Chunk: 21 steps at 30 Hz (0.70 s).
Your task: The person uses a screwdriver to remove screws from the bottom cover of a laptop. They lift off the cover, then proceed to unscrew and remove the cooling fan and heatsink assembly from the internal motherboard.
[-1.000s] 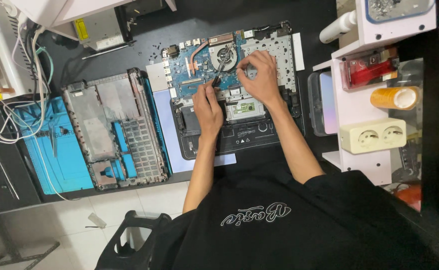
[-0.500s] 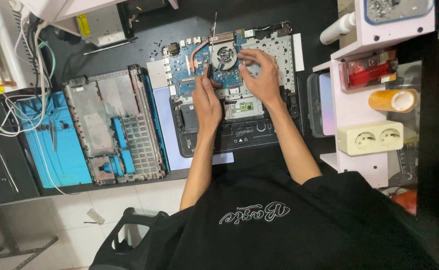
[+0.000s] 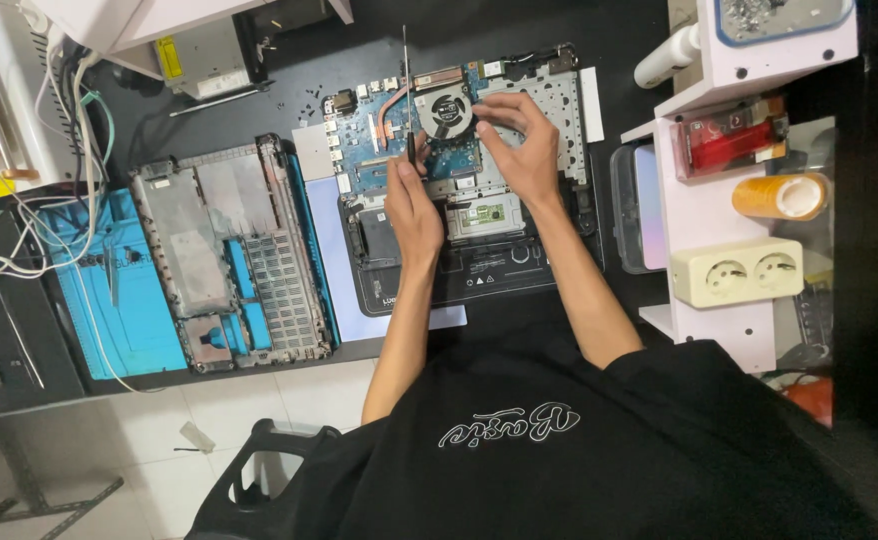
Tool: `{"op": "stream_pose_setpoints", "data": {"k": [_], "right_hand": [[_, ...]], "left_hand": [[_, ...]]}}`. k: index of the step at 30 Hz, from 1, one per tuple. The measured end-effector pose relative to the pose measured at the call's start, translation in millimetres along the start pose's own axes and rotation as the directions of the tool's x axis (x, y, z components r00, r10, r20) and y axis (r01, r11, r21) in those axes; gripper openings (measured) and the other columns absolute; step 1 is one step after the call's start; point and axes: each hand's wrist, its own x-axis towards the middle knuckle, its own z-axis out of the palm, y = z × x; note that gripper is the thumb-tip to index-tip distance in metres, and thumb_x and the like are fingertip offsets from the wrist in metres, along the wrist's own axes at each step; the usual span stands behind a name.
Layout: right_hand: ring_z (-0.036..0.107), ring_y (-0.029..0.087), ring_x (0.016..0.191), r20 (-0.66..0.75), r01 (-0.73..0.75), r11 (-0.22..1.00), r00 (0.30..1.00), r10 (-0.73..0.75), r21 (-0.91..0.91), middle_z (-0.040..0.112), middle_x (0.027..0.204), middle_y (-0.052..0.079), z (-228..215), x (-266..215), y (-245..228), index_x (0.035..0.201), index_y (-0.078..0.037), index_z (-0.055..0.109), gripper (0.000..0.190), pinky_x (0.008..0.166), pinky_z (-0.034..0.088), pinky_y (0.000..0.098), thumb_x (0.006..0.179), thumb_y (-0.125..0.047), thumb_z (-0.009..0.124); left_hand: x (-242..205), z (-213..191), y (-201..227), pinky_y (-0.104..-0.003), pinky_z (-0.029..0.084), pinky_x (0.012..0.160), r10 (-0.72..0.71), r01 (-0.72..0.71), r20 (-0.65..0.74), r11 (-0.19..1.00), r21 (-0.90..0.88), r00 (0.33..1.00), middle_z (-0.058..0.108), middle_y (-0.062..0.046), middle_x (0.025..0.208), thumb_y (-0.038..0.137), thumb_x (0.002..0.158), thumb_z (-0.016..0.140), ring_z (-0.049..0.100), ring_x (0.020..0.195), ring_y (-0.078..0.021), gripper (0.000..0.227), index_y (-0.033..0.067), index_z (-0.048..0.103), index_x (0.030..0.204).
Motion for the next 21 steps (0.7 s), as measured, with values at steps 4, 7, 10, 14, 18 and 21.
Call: {"op": "stream_pose_setpoints", "data": {"k": [4, 7, 10, 14, 18, 21], "right_hand": [[0.073, 0.018, 0.107, -0.085, -0.11, 0.968, 0.988, 0.132, 0.224, 0.076, 0.113, 0.014, 6.7, 1.2, 20.1, 0.114, 0.0, 0.063, 0.023, 0.097, 0.059, 0.03, 0.094, 0.002, 0.075], [0.073, 0.017, 0.102, -0.126, -0.129, 0.944, 0.977, 0.173, 0.304, 0.075, 0.109, 0.014, 7.8, 2.4, 29.2, 0.11, 0.0, 0.062, 0.024, 0.093, 0.06, 0.0292, 0.092, 0.004, 0.078], [0.072, 0.016, 0.096, -0.134, -0.146, 0.913, 0.968, 0.211, 0.382, 0.072, 0.108, 0.014, 6.4, 6.0, 40.0, 0.112, 0.001, 0.062, 0.028, 0.085, 0.059, 0.0281, 0.091, 0.006, 0.079], [0.07, 0.01, 0.096, -0.014, -0.311, 0.861, 0.938, 0.346, 0.403, 0.066, 0.125, 0.01, -2.6, 16.6, -13.3, 0.127, -0.005, 0.059, 0.045, 0.077, 0.06, 0.0242, 0.086, 0.001, 0.076], [0.071, 0.015, 0.098, 0.049, -0.276, 0.877, 0.959, 0.28, 0.393, 0.068, 0.127, 0.017, -10.6, 40.2, 29.0, 0.137, -0.003, 0.06, 0.05, 0.081, 0.059, 0.026, 0.089, 0.004, 0.074], [0.072, 0.015, 0.1, -0.014, -0.237, 0.888, 0.964, 0.264, 0.394, 0.065, 0.13, 0.017, -12.5, 73.6, 30.7, 0.137, -0.002, 0.06, 0.05, 0.081, 0.062, 0.0275, 0.09, 0.006, 0.073]], "left_hand": [[-4.8, 2.0, 6.9, -0.032, 0.049, 0.089, -0.009, 0.009, -0.005, 0.999, 0.05, 1.0, 0.073, -0.012, 0.119, 0.027, 0.115, 0.029, 0.06, 0.097, -0.0185, 0.047, 0.0006, 0.061, 0.137], [-7.2, 3.1, 11.5, -0.031, 0.048, 0.084, -0.019, 0.019, -0.007, 0.998, 0.065, 1.0, 0.074, -0.012, 0.118, 0.026, 0.114, 0.029, 0.055, 0.089, -0.0177, 0.047, 0.0021, 0.062, 0.138], [-7.6, 4.1, 7.9, -0.031, 0.049, 0.086, 0.05, -0.05, -0.008, 0.998, 0.046, 0.999, 0.074, -0.012, 0.121, 0.026, 0.115, 0.03, 0.055, 0.09, -0.0172, 0.046, 0.0026, 0.061, 0.139], [-3.1, 4.3, 9.3, -0.031, 0.049, 0.091, 0.128, -0.128, 0.015, 0.992, -0.023, 0.992, 0.07, -0.013, 0.133, 0.027, 0.117, 0.03, 0.056, 0.095, -0.0169, 0.046, 0.0016, 0.058, 0.143], [2.6, -0.1, 12.8, -0.031, 0.046, 0.081, -0.048, 0.041, 0.064, 0.994, 0.103, 0.997, 0.061, -0.017, 0.1, 0.026, 0.113, 0.031, 0.052, 0.085, -0.0177, 0.051, 0.0052, 0.061, 0.149], [6.6, 2.9, -1.2, -0.031, 0.049, 0.091, 0.102, -0.102, 0.006, 0.995, 0.006, 0.995, 0.071, -0.014, 0.13, 0.027, 0.116, 0.03, 0.055, 0.094, -0.0187, 0.048, 0.0009, 0.058, 0.145]]}}
